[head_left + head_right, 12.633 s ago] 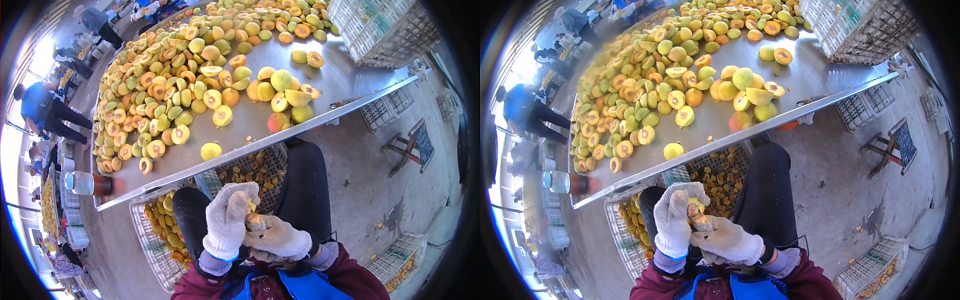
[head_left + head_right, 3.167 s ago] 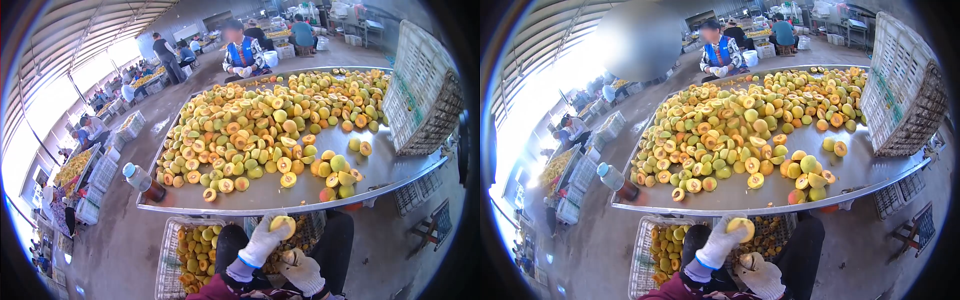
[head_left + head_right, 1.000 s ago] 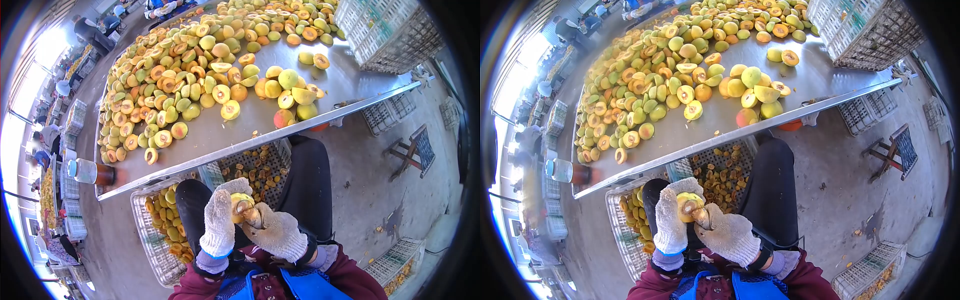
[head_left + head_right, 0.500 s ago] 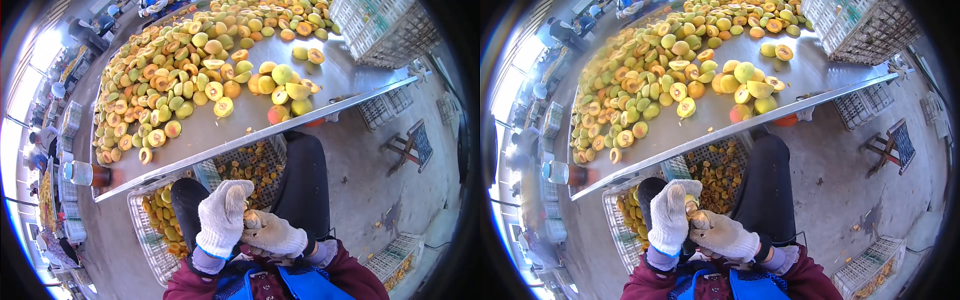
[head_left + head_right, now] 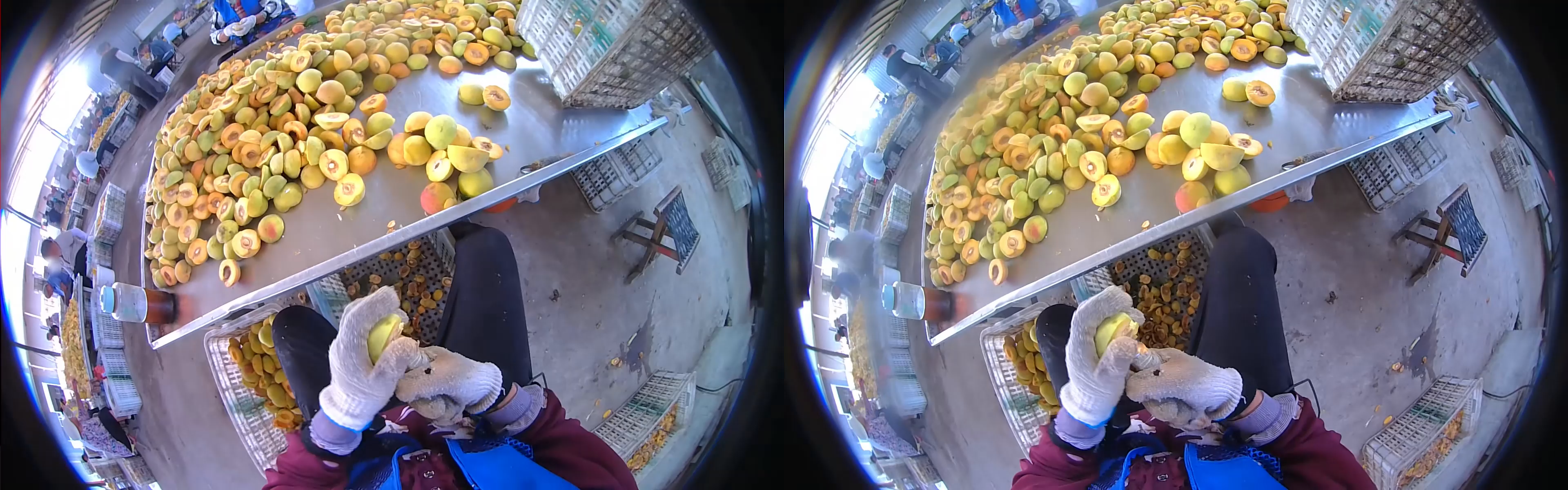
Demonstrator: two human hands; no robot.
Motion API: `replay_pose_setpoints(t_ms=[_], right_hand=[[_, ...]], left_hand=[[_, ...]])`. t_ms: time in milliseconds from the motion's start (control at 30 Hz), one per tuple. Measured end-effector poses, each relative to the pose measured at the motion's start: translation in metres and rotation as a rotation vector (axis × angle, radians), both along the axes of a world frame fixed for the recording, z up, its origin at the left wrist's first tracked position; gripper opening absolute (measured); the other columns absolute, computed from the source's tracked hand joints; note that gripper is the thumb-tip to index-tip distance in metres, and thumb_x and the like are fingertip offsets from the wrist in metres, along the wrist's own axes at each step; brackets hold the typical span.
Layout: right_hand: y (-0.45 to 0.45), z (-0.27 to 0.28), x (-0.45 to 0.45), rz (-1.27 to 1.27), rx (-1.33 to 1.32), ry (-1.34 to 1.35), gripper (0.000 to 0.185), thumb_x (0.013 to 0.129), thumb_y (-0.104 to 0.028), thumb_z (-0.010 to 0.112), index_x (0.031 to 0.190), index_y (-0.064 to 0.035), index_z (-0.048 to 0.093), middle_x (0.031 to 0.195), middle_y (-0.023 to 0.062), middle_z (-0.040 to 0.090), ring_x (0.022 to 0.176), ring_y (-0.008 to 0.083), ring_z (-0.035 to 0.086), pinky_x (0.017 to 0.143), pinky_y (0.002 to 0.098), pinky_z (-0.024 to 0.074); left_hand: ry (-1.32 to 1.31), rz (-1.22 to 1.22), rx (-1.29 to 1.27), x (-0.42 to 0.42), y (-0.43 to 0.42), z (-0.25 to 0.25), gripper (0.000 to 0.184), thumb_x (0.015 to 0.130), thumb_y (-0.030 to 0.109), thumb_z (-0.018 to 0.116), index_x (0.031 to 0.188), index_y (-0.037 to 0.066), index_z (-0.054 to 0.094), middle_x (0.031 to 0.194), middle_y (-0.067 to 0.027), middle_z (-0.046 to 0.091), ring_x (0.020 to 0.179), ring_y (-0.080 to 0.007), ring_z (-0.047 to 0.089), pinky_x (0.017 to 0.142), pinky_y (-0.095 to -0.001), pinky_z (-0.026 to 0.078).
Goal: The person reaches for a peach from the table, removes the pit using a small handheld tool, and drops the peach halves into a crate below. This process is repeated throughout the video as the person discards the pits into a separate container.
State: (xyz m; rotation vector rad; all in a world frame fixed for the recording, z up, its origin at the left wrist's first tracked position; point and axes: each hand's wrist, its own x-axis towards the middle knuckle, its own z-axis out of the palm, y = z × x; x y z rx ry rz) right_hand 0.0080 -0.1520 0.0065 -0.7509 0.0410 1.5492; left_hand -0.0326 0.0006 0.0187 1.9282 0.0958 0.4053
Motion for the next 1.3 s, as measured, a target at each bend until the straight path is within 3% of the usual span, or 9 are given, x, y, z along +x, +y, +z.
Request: replay_pose_setpoints(t_ms=[100,267,433,567,700,900,967,1133,1300], right_hand=[[0.004,0.003,-0.004,0.017,0.008,0.001,0.01,0.091,-0.02,0.061,0.088,-0.0132,0.054,0.056,-0.0015,0.048,0.035,0.0055,0.039,0.028,0.0218,0.0274],[0.004,-0.007,-0.009,0.0,0.014,0.099,0.013,0.087,-0.014,0.066,0.086,-0.0059,0.055,0.057,0.0019,0.051,0.039,0.0084,0.045,0.033,0.023,0.0327],[-0.001,-0.035,-0.022,-0.133,0.185,0.064,0.017,0.087,-0.018,0.066,0.097,-0.007,0.057,0.068,0.0,0.056,0.05,0.008,0.052,0.044,0.0229,0.044],[-0.006,-0.042,-0.02,-0.107,0.284,0.11,0.019,0.085,-0.018,0.066,0.096,-0.0047,0.058,0.077,-0.0001,0.058,0.062,0.0072,0.056,0.055,0.0217,0.047],[-0.006,-0.043,-0.024,-0.12,0.487,0.304,0.021,0.084,-0.021,0.067,0.092,-0.0041,0.058,0.081,0.001,0.058,0.066,0.0075,0.056,0.057,0.0211,0.0456],[-0.005,-0.034,-0.022,-0.183,0.455,0.25,0.021,0.084,-0.021,0.067,0.09,-0.0041,0.057,0.079,0.0018,0.057,0.063,0.0083,0.055,0.055,0.0212,0.0447],[-0.004,-0.035,-0.024,-0.211,0.424,0.262,0.021,0.084,-0.021,0.067,0.091,-0.0041,0.057,0.078,0.0017,0.057,0.062,0.0081,0.055,0.054,0.0212,0.0445],[0.0,-0.014,-0.016,-0.223,0.372,0.229,0.023,0.088,-0.021,0.064,0.076,-0.0041,0.054,0.048,0.0022,0.049,0.033,0.011,0.042,0.032,0.0262,0.0336],[-0.005,-0.032,-0.021,-0.152,0.423,0.26,0.022,0.086,-0.022,0.067,0.091,-0.0038,0.057,0.07,0.0016,0.056,0.056,0.0085,0.054,0.051,0.022,0.0448]], left_hand=[[0.046,-0.046,0.114,-0.008,0.009,-0.009,0.033,0.094,0.025,0.06,0.113,-0.002,0.059,0.101,-0.0096,0.064,0.085,-0.0159,0.063,0.077,-0.0294,0.051],[0.545,-0.119,-0.468,0.009,0.017,0.015,0.032,0.095,0.025,0.059,0.109,-0.003,0.063,0.094,-0.0083,0.066,0.079,-0.0147,0.064,0.073,-0.0283,0.052],[0.043,-0.285,0.337,0.016,0.014,0.016,0.025,0.08,0.004,0.069,0.105,0.002,0.068,0.093,-0.0141,0.068,0.074,-0.023,0.069,0.066,-0.0309,0.054],[-0.11,-0.388,0.452,0.025,0.014,0.018,0.027,0.078,0.008,0.072,0.104,0.003,0.068,0.093,-0.0154,0.068,0.072,-0.0271,0.069,0.062,-0.0334,0.054],[0.264,-0.452,0.352,0.036,0.013,0.027,0.031,0.074,0.017,0.075,0.103,0.008,0.069,0.093,-0.0137,0.068,0.072,-0.0279,0.068,0.062,-0.0339,0.054],[-0.169,-0.493,0.102,0.03,0.019,0.004,0.022,0.083,0.009,0.068,0.103,-0.001,0.067,0.096,-0.0132,0.069,0.083,-0.0268,0.069,0.071,-0.0345,0.054],[0.241,-0.451,-0.027,0.029,0.016,0.009,0.021,0.083,0.007,0.067,0.103,-0.001,0.067,0.096,-0.0128,0.069,0.083,-0.0235,0.069,0.071,-0.033,0.054],[0.036,-0.416,0.369,0.034,0.013,0.015,0.03,0.078,0.014,0.074,0.105,0.005,0.067,0.095,-0.0127,0.067,0.075,-0.0282,0.068,0.062,-0.0351,0.054],[-0.17,-0.434,0.388,0.033,0.016,0.004,0.029,0.08,0.015,0.072,0.106,0.005,0.067,0.093,-0.014,0.068,0.074,-0.0275,0.068,0.062,-0.0335,0.054]])
